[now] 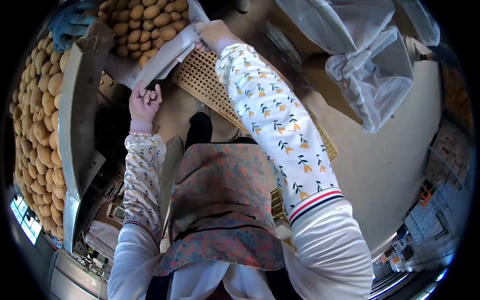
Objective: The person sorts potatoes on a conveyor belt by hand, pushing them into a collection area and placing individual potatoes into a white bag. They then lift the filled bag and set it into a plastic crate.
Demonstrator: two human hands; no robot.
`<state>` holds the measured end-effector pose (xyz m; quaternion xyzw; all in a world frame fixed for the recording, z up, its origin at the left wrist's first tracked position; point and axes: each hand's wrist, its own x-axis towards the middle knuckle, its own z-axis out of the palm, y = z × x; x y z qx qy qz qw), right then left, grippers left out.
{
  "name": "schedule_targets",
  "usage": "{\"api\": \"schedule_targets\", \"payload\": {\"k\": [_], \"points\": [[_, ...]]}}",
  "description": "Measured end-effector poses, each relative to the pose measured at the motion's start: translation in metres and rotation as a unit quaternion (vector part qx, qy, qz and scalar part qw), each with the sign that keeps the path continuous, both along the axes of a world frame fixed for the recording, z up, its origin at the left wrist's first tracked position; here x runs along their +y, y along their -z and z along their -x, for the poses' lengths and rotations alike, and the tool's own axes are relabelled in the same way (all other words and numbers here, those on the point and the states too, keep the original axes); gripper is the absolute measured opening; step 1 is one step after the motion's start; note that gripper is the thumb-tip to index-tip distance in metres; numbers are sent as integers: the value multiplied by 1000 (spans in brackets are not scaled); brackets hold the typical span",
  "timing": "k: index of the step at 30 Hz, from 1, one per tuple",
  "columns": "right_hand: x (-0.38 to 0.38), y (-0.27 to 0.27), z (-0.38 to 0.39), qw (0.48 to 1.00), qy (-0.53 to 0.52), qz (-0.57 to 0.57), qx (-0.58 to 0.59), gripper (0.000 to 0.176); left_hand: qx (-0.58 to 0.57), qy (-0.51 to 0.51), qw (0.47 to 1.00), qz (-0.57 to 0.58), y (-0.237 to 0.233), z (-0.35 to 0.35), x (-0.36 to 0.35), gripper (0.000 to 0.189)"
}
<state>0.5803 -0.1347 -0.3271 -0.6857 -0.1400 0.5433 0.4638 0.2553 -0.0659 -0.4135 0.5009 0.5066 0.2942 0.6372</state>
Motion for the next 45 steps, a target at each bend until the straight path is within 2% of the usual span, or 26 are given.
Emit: {"api": "schedule_targets", "payload": {"k": [1, 2, 4, 6, 8, 12, 14, 16, 19, 20, 22, 23, 25, 27, 28, 30, 31, 32, 33, 34, 35, 36, 38, 40, 41, 45], "points": [[-10, 1, 6, 1000, 4, 1, 6, 36, 51, 30, 994, -87, 12, 7, -6, 41], [-22, 5, 11, 1000, 9, -8, 18, 37, -54, -39, 996, 59, -13, 3, -20, 42], [-51, 9, 18, 999, 23, -25, 23, 37, -259, -172, 889, 337, -59, -9, -54, 44], [-81, 12, 22, 999, 29, -17, 34, 42, -198, -194, 905, 324, -73, -17, -88, 46], [-120, 17, 21, 998, 17, -32, 54, 46, -182, -109, 935, 284, -64, -4, -125, 44], [-203, 6, 23, 1000, 16, 21, 7, 43, -141, -84, 912, 376, -79, 4, -215, 47], [-249, 1, 20, 999, 12, 33, 37, 41, -187, -42, 872, 451, -67, 20, -260, 49], [-297, -3, 18, 996, 13, 77, 42, 40, -92, 12, 901, 423, -72, 21, -307, 48], [-368, -19, 15, 984, 43, 161, 59, 36, -26, -64, 754, 654, -88, 13, -365, 32], [-393, -21, 16, 978, 63, 187, 66, 35, -48, -139, 669, 728, -66, 26, -395, 30], [-433, -32, 13, 972, 70, 218, 58, 34, -123, -131, 585, 791, -62, 37, -442, 30], [-447, -34, 7, 969, 73, 230, 51, 33, -181, -48, 591, 784, -69, 32, -458, 31], [-487, -34, -1, 957, 85, 276, 34, 31, -124, 72, 595, 791, -80, 18, -489, 33], [-522, -35, 3, 945, 117, 305, 16, 31, 108, 161, 578, 793, -111, -20, -495, 34], [-532, -33, 3, 942, 140, 306, 2, 32, 113, 230, 569, 781, -107, -16, -497, 37], [-543, -32, 15, 933, 182, 308, -44, 34, 135, 478, 599, 628, -142, -41, -453, 38], [-545, -31, 22, 927, 202, 307, -80, 35, 95, 545, 713, 429, -139, -36, -433, 34], [-547, -29, 30, 919, 222, 305, -113, 36, 48, 583, 784, 207, -138, -29, -409, 30], [-549, -25, 38, 898, 145, 334, -246, 39, 110, 514, 833, 172, -148, -35, -371, 31], [-526, -46, 51, 866, 121, 388, -293, 34, 168, 439, 873, 133, -169, -50, -322, 41], [-513, -47, 73, 817, 152, 318, -457, 36, 224, 359, 901, 93, -176, -61, -278, 56], [-502, -46, 94, 737, 177, 241, -606, 43, 189, 280, 927, -166, -163, -65, -242, 57], [-477, -60, 121, 801, 125, 172, -559, 59, 352, 273, 733, -514, -149, -68, -182, 53], [-436, -67, 130, 829, 104, 127, -535, 55, 295, 376, 860, -179, -112, -56, -155, 43], [-423, -53, 129, 834, 133, 110, -524, 53, 300, 330, 880, -162, -105, -60, -159, 35], [-355, 14, 121, 779, 169, 279, -536, 52, 369, 344, 832, -231, -86, -50, -152, 33]]}}
